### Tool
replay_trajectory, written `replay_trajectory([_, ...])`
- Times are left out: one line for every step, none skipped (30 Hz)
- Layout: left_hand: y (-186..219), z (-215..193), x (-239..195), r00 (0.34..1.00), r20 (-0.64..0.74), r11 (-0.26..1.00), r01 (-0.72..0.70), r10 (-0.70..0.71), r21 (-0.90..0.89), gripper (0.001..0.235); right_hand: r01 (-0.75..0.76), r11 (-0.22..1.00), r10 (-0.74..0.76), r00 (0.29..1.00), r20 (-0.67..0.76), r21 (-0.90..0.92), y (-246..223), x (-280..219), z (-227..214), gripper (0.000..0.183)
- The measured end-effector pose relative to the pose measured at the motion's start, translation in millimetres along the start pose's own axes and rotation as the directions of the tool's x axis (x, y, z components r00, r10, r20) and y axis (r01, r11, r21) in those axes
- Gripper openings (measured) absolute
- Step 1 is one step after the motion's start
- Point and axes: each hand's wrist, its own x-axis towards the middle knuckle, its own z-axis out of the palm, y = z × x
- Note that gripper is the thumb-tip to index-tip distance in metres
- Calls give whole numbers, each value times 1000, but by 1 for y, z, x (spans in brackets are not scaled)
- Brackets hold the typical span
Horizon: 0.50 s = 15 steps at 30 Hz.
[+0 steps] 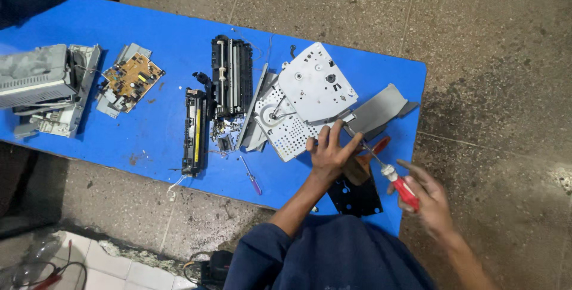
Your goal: The person disassembles a white electronic device on a blue table using a screwdriver. They remove screws, separate casing parts, and place components on the table.
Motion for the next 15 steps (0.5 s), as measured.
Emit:
replay_trajectory([-1,0,1,1000,-6,1000,-10,10,19,29,-6,999,5,999,35,44,0,5,1,43])
replay_trajectory([-1,2,3,1000,-13,999,-19,19,32,30,-12,996,7,998,64,85,-3,8,-1,42])
replay_trajectory([-3,5,6,999,-19,999,-26,27,33,29,-19,992,8,996,94,125,-5,10,0,42])
replay_trajectory([-4,5,5,999,-15,999,-29,29,36,29,-39,986,18,992,127,165,-6,7,1,42])
replay_trajectory([-4,4,3,999,-11,999,-31,32,39,30,-59,977,27,987,160,203,-6,3,3,42])
replay_trajectory([-5,3,2,1000,-3,999,-28,28,41,30,-82,967,35,981,193,241,-6,0,7,41])
replay_trajectory([-5,2,0,1000,5,999,-25,25,44,30,300,940,-289,953,89,-163,-6,-6,11,40])
replay_trajectory([-6,3,3,1000,6,998,-20,20,51,30,558,622,-593,794,134,-549,-7,-11,15,39])
replay_trajectory([-7,3,6,1000,6,998,-21,21,55,31,603,116,-774,553,308,-789,-8,-11,18,39])
replay_trajectory([-6,2,5,1000,11,998,-20,19,56,32,583,143,-760,582,289,-800,-7,-12,20,37])
replay_trajectory([-5,1,6,1000,16,998,-18,17,58,33,562,168,-744,611,270,-810,-5,-10,22,35])
replay_trajectory([-2,2,7,1000,11,999,-3,3,44,34,539,193,-727,640,250,-820,-5,-8,20,33])
replay_trajectory([1,3,9,1000,5,999,12,-12,30,35,514,216,-708,668,229,-830,-5,-4,16,31])
replay_trajectory([2,1,7,1000,8,1000,26,-26,16,36,487,246,-684,700,205,-838,-2,-2,13,29])
replay_trajectory([3,-1,6,999,15,999,29,-30,18,35,458,274,-659,730,181,-846,-1,-2,7,27])
